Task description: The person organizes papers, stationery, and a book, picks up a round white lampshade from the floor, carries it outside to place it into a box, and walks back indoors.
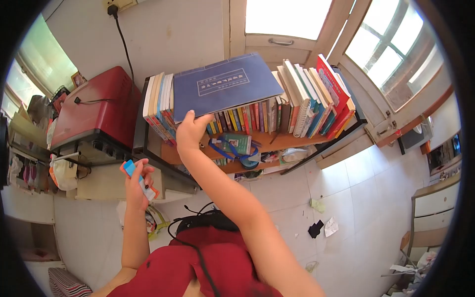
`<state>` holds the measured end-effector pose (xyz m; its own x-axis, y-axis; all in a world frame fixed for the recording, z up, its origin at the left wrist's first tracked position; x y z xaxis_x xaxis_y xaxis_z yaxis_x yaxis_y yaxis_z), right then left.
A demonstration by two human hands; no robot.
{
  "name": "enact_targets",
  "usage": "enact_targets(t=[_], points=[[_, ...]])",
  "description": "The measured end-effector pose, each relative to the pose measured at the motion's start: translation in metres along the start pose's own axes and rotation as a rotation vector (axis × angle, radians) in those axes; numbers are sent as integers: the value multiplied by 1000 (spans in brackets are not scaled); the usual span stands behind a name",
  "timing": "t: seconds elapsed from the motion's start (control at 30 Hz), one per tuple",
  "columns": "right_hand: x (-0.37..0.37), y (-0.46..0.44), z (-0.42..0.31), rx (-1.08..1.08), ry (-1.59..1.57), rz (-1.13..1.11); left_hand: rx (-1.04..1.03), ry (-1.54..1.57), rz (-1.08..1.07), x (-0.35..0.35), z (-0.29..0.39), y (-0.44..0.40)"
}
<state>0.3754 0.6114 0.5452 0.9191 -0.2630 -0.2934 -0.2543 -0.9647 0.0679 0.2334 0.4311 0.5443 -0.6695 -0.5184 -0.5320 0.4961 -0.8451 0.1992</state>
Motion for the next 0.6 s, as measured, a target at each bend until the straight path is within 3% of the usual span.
enact_targets(t=[0.07, 0.13, 0.2, 0.27, 0.3, 0.43, 0.53, 0.6], points=[[-14, -1, 4, -114, -103, -117, 4, 40, 37, 11, -2, 10], [-24, -17, 26, -91, -43, -147, 10, 31, 39, 16, -2, 16], [-23, -19, 29, -76, 18, -163, 90, 63, 110, 20, -6, 26], [-16, -2, 10, -286, -25, -259, 167, 109, 114, 15, -15, 27], [-10, -2, 15, -243, -1, -294, 229, 158, 129, 17, -20, 26], [46, 41, 16, -237, 92, -478, 537, 688, -220, -11, -49, 16], [88, 94, 17, -267, 245, -680, 594, 652, -240, -25, -73, 10], [114, 119, 26, -113, 509, -739, 696, 713, -351, -38, -94, 12]])
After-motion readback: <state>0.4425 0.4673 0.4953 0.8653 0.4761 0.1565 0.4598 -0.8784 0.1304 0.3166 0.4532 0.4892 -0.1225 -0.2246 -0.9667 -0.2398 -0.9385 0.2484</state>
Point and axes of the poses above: each hand's wrist, its own y-axis away from the middle knuckle, its own x-axis out of the back of the hand, z = x × y, the point moved 7 cm from there along -y, towards the middle knuckle, and after that the axes turned 13 degrees about y, right-handed, at the moved point
